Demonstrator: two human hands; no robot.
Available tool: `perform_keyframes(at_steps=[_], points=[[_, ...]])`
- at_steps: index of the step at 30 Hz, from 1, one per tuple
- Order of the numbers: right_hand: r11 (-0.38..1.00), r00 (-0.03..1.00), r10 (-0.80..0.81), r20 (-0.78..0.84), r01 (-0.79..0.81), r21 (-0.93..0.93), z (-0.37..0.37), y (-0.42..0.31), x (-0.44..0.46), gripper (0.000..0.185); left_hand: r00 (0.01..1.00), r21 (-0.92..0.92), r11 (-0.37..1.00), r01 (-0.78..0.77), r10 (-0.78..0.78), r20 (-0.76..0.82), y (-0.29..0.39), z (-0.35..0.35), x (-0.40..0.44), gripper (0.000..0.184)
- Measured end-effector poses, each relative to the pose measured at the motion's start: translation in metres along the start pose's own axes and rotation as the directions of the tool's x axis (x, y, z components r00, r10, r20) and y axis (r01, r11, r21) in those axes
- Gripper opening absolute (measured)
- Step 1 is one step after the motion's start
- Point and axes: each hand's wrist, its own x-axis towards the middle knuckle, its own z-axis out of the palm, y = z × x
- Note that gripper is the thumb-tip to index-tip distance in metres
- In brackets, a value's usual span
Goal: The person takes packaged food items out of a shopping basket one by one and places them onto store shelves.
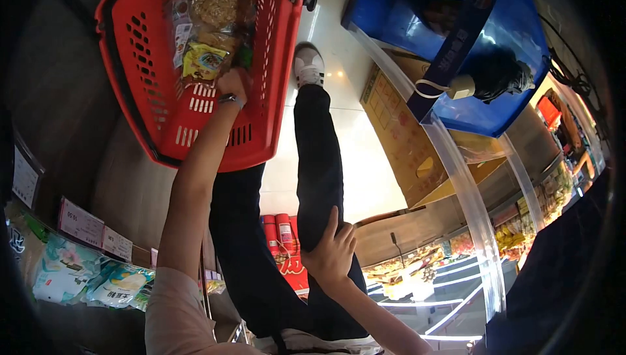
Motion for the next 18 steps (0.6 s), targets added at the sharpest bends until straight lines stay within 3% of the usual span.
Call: perform_keyframes(at_steps=[6,8,10,12,14,16,18], points=[[0.999,1.000,-0.006,-0.027,0.005,-0.034,-0.003,0.007,0.004,0.116,0.997,-0.130,0.991,0.030,-0.020,0.076,-0.002,0.002,0.008,0.032],[0.999,1.000,-0.007,-0.025,0.006,-0.035,-0.003,0.010,0.001,0.115,0.964,-0.016,0.999,0.047,-0.041,0.264,-0.006,-0.043,-0.002,0.022],[0.997,0.997,0.063,0.046,-0.060,-0.054,-0.009,0.009,0.002,0.114,0.955,-0.033,0.999,0.019,-0.008,0.298,-0.013,-0.072,-0.030,0.028],[0.992,0.992,0.083,0.096,-0.073,-0.104,-0.007,0.009,0.001,0.114,0.992,-0.188,0.979,-0.078,0.095,0.081,-0.020,-0.093,-0.061,0.035],[0.990,0.996,0.075,0.056,-0.068,-0.124,0.000,0.011,-0.003,0.115,0.953,-0.442,0.895,0.065,0.076,0.293,-0.003,-0.152,-0.103,0.032],[0.988,0.994,0.076,0.074,-0.065,-0.143,-0.001,0.013,-0.008,0.114,0.943,-0.574,0.818,0.043,0.156,0.293,-0.001,-0.163,-0.150,0.030],[0.989,0.999,0.042,0.026,-0.038,-0.146,-0.002,0.016,-0.017,0.110,0.950,-0.590,0.807,0.042,0.152,0.274,0.025,-0.228,-0.204,0.032]])
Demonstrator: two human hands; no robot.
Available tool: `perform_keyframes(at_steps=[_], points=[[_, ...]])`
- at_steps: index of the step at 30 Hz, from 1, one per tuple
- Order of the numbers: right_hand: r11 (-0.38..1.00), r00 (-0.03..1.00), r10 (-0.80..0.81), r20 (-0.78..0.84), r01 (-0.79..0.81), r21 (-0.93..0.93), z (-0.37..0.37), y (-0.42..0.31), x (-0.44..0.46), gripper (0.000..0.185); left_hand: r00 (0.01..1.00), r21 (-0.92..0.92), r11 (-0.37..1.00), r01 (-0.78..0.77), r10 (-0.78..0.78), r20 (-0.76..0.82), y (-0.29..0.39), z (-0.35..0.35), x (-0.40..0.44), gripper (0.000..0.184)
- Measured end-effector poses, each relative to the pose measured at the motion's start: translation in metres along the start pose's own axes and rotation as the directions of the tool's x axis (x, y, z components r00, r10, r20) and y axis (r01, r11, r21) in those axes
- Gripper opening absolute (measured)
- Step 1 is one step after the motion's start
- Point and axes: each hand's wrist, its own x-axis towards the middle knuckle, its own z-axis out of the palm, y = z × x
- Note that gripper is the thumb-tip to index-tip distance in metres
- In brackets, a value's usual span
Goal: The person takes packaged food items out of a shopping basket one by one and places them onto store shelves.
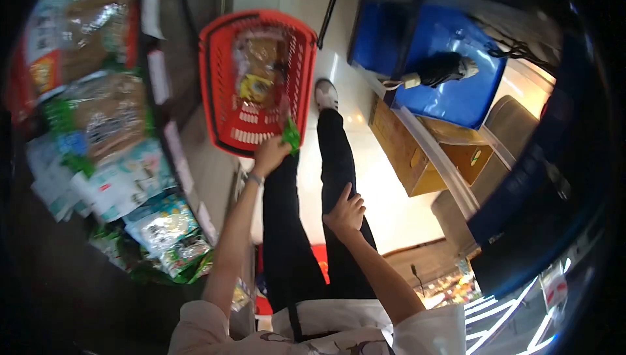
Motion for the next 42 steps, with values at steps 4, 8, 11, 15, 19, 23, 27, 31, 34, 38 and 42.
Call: perform_keyframes(at_steps=[4,8,11,15,19,23,27,31,34,38,42], points=[[0.969,0.930,-0.227,-0.288,0.246,0.033,0.007,0.017,-0.027,0.077,0.996,-0.266,0.962,-0.055,0.035,-0.082,0.076,-0.015,-0.124,0.025],[0.768,0.932,-0.337,-0.135,0.355,0.534,-0.017,0.009,-0.056,0.047,0.959,-0.390,0.898,-0.205,0.104,-0.265,0.158,-0.058,-0.253,0.030],[-0.188,0.559,-0.763,0.324,-0.673,0.715,-0.120,0.003,-0.149,0.062,0.955,-0.353,0.919,-0.174,0.071,-0.287,0.189,-0.084,-0.325,0.028],[-0.276,0.363,-0.926,-0.101,-0.471,0.838,-0.177,-0.004,-0.232,0.055,0.834,-0.160,0.913,-0.375,0.256,-0.490,0.237,-0.121,-0.415,0.030],[-0.400,0.375,-0.848,-0.374,0.009,0.916,-0.256,-0.003,-0.333,0.071,0.728,-0.140,0.837,-0.528,0.361,-0.583,0.275,-0.169,-0.489,0.029],[-0.456,0.213,-0.763,-0.610,0.491,0.742,-0.324,0.013,-0.435,0.083,0.626,-0.555,0.319,-0.769,0.555,-0.548,0.287,-0.223,-0.560,0.069],[-0.489,0.096,-0.751,-0.653,0.584,0.648,-0.350,0.033,-0.534,0.078,0.397,-0.620,-0.204,-0.758,0.609,-0.686,0.323,-0.240,-0.625,0.072],[-0.523,0.003,-0.735,-0.679,0.635,0.568,-0.329,0.045,-0.590,0.073,0.361,-0.379,0.080,-0.922,0.532,-0.766,0.345,-0.239,-0.695,0.065],[-0.519,0.057,-0.734,-0.677,0.596,0.613,-0.304,0.050,-0.609,0.072,0.363,-0.266,0.260,-0.928,0.472,-0.803,0.348,-0.228,-0.720,0.053],[-0.542,0.008,-0.743,-0.669,0.579,0.609,-0.288,0.055,-0.612,0.076,0.338,-0.288,0.180,-0.941,0.418,-0.843,0.335,-0.213,-0.727,0.050],[-0.575,-0.128,-0.810,-0.573,0.368,0.731,-0.276,0.056,-0.574,0.093,0.325,-0.313,0.090,-0.946,0.325,-0.888,0.327,-0.195,-0.724,0.051]])
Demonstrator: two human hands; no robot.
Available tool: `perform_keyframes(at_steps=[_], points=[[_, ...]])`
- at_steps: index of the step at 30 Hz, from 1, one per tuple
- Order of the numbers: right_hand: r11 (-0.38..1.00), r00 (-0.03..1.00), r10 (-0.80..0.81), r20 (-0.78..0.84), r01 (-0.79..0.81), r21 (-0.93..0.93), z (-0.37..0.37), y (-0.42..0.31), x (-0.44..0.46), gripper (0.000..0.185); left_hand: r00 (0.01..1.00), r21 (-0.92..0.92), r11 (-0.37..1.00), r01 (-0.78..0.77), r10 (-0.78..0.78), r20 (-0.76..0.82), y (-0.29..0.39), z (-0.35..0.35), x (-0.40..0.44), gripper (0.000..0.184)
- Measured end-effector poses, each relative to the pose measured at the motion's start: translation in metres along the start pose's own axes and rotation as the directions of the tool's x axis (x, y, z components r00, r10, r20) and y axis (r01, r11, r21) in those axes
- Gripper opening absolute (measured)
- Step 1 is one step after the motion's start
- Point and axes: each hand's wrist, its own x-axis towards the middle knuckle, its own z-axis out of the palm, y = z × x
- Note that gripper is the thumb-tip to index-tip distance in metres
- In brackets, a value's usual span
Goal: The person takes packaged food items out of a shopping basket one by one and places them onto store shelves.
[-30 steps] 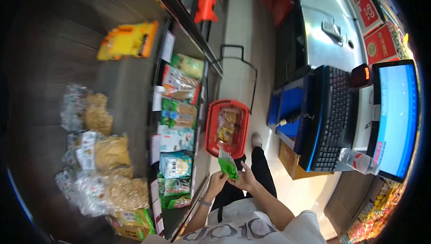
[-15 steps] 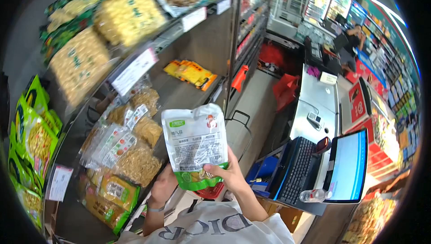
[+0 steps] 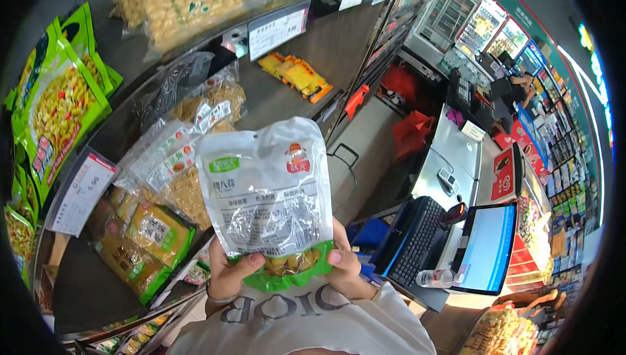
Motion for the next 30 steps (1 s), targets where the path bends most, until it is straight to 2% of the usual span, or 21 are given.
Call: perform_keyframes(at_steps=[2,3,4,6,7,10,13,14,15,16,19,23,26,28,29,30], points=[[0.972,0.988,0.071,0.135,-0.099,0.214,-0.013,0.012,-0.001,0.100,0.999,-0.017,1.000,-0.011,0.010,-0.047,0.000,-0.001,-0.005,0.050],[0.909,0.944,-0.132,0.302,-0.006,0.417,-0.018,0.027,0.002,0.095,0.998,-0.012,1.000,-0.004,0.003,-0.069,-0.003,-0.003,-0.011,0.049],[0.910,0.946,-0.113,0.303,-0.024,0.413,-0.021,0.029,-0.002,0.095,0.996,-0.020,1.000,-0.001,0.000,-0.086,-0.003,-0.004,-0.018,0.049],[0.946,0.934,-0.138,0.329,0.026,0.322,-0.018,0.028,0.008,0.095,0.991,-0.053,0.999,0.014,-0.021,-0.135,-0.002,-0.004,-0.025,0.049],[0.959,0.920,-0.163,0.356,0.063,0.277,-0.021,0.018,0.003,0.095,0.979,-0.015,0.996,-0.087,0.082,-0.184,-0.004,-0.002,-0.025,0.048],[0.973,0.886,-0.221,0.408,0.174,0.151,0.013,0.054,0.037,0.095,0.962,-0.049,0.983,-0.174,0.160,-0.222,0.008,-0.003,-0.029,0.045],[0.965,0.862,-0.244,0.444,0.261,0.023,0.035,0.063,0.061,0.095,0.960,-0.095,0.968,-0.232,0.212,-0.181,0.026,-0.004,-0.027,0.050],[0.958,0.856,-0.248,0.454,0.287,-0.020,0.039,0.057,0.073,0.095,0.958,-0.121,0.961,-0.249,0.226,-0.177,0.034,-0.004,-0.025,0.053],[0.947,0.850,-0.250,0.465,0.314,-0.065,0.043,0.050,0.085,0.094,0.986,-0.188,0.977,-0.102,0.074,-0.150,0.051,-0.004,-0.026,0.058],[0.934,0.843,-0.250,0.476,0.340,-0.113,0.045,0.044,0.095,0.094,0.985,-0.198,0.975,-0.103,0.072,-0.155,0.050,-0.006,-0.025,0.058],[0.878,0.823,-0.244,0.514,0.413,-0.244,0.045,0.033,0.100,0.094,0.964,-0.147,0.959,-0.244,0.224,-0.144,0.039,-0.008,-0.026,0.058],[0.768,0.771,-0.264,0.579,0.532,-0.357,0.034,0.020,0.074,0.094,0.940,-0.205,0.924,-0.322,0.285,-0.188,0.028,-0.013,-0.021,0.059],[0.658,0.734,-0.280,0.619,0.616,-0.433,0.035,0.017,0.071,0.094,0.946,-0.174,0.938,-0.300,0.269,-0.184,0.026,-0.022,-0.021,0.063],[0.576,0.712,-0.284,0.642,0.662,-0.480,0.041,0.026,0.068,0.094,0.968,0.074,0.975,-0.210,0.218,-0.127,0.030,-0.027,-0.014,0.066],[0.535,0.701,-0.284,0.654,0.682,-0.499,0.044,0.030,0.065,0.093,0.968,0.076,0.975,-0.209,0.218,-0.127,0.032,-0.024,-0.007,0.066],[0.491,0.687,-0.284,0.669,0.703,-0.514,0.047,0.035,0.063,0.093,0.937,0.239,0.936,-0.259,0.303,-0.173,0.033,-0.017,0.003,0.069]])
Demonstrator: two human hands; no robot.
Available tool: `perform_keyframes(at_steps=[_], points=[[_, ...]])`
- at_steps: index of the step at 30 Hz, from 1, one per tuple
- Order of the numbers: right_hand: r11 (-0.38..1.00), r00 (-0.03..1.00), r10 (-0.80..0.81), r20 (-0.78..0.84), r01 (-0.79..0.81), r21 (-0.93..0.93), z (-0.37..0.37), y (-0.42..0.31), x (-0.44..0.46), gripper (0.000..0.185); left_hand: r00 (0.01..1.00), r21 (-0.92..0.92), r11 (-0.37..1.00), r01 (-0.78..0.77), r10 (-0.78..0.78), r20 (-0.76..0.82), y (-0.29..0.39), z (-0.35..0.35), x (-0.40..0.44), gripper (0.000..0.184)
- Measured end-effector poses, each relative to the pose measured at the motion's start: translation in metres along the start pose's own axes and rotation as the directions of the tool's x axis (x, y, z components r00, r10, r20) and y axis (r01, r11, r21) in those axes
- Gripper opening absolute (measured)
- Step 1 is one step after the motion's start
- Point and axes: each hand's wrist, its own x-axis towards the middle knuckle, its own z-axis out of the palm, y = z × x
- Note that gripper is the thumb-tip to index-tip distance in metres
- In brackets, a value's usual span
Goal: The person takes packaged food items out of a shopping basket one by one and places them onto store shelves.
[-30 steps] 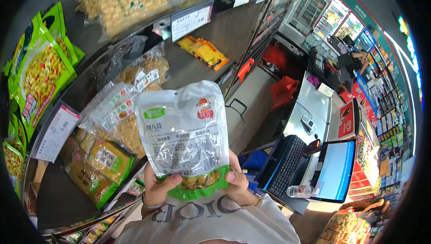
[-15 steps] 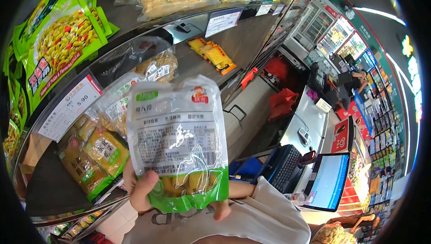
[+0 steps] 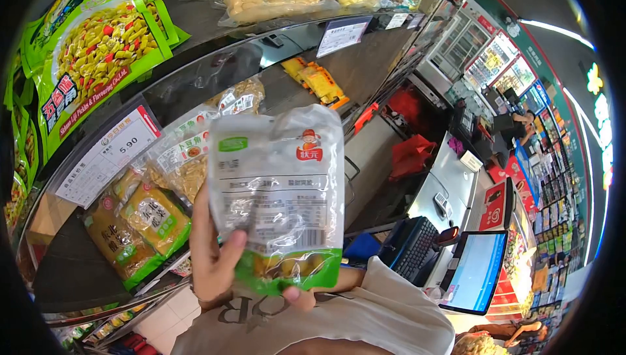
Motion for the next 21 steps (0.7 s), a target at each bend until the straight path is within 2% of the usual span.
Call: perform_keyframes(at_steps=[1,2,4,5,6,8,9,10,11,12,13,15,16,17,18,19,20,21], points=[[0.999,1.000,-0.017,0.014,0.018,-0.047,0.003,-0.001,-0.001,0.093,0.995,0.156,0.985,-0.078,0.088,-0.057,0.000,0.004,0.006,0.073],[0.995,0.999,-0.033,0.030,0.036,-0.093,-0.008,-0.006,-0.004,0.093,0.994,0.158,0.984,-0.081,0.091,-0.062,-0.005,0.001,0.008,0.073],[0.980,0.996,-0.059,0.060,0.069,-0.186,-0.023,-0.024,-0.019,0.093,0.963,0.488,0.832,-0.264,0.204,0.174,-0.015,-0.011,0.012,0.081],[0.968,0.995,-0.069,0.075,0.085,-0.235,-0.026,-0.020,-0.017,0.093,0.924,0.520,0.788,-0.330,0.156,0.350,-0.012,-0.017,0.015,0.090],[0.953,0.993,-0.077,0.091,0.100,-0.285,-0.026,-0.023,-0.019,0.093,0.924,0.518,0.790,-0.329,0.157,0.349,-0.011,-0.016,0.015,0.090],[0.914,0.988,-0.093,0.121,0.133,-0.383,0.026,0.006,0.028,0.093,0.902,0.245,0.936,-0.254,0.138,0.409,-0.012,-0.007,0.014,0.100],[0.890,0.985,-0.100,0.139,0.150,-0.431,0.010,-0.005,0.015,0.093,0.939,0.003,0.996,-0.094,0.088,0.332,-0.024,0.001,0.006,0.107],[0.864,0.983,-0.103,0.155,0.165,-0.475,0.010,-0.007,0.017,0.093,0.959,-0.148,0.984,0.098,-0.054,0.277,-0.019,-0.001,0.001,0.106],[0.864,0.983,-0.099,0.155,0.162,-0.477,0.006,-0.015,0.024,0.093,0.973,-0.337,0.928,0.157,-0.088,0.211,-0.023,0.000,0.001,0.105],[0.874,0.950,0.065,0.306,0.094,-0.478,0.000,-0.028,0.036,0.091,0.979,-0.514,0.836,0.195,-0.135,0.152,-0.029,0.001,0.001,0.104],[0.872,0.870,0.220,0.442,0.028,-0.489,-0.006,-0.036,0.042,0.090,0.979,-0.513,0.836,0.196,-0.135,0.154,-0.036,-0.001,0.001,0.104],[0.860,0.848,0.232,0.476,0.050,-0.508,-0.017,-0.039,0.041,0.088,0.943,-0.735,0.604,0.309,-0.295,0.154,-0.047,-0.007,-0.001,0.095],[0.847,0.827,0.245,0.507,0.072,-0.527,-0.024,-0.041,0.039,0.086,0.942,-0.738,0.599,0.311,-0.296,0.156,-0.049,-0.007,-0.003,0.095],[0.848,0.869,0.159,0.469,0.123,-0.516,-0.032,-0.039,0.032,0.088,0.949,-0.765,0.590,0.257,-0.302,0.086,-0.050,-0.006,-0.003,0.084],[0.847,0.866,0.162,0.473,0.124,-0.517,-0.037,-0.037,0.023,0.088,0.950,-0.787,0.583,0.202,-0.311,0.014,-0.051,-0.005,-0.004,0.076],[0.873,0.939,0.108,0.326,0.068,-0.483,-0.041,-0.034,0.014,0.086,0.933,-0.913,0.353,0.203,-0.353,0.071,-0.048,-0.003,-0.001,0.071],[0.900,0.984,0.062,0.166,0.017,-0.435,-0.042,-0.029,0.004,0.084,0.933,-0.915,0.352,0.198,-0.355,0.065,-0.046,-0.003,0.000,0.071],[0.928,0.990,0.113,0.083,-0.075,-0.365,-0.038,-0.023,-0.004,0.081,0.943,-0.936,0.298,0.187,-0.321,0.086,-0.045,-0.003,-0.001,0.070]])
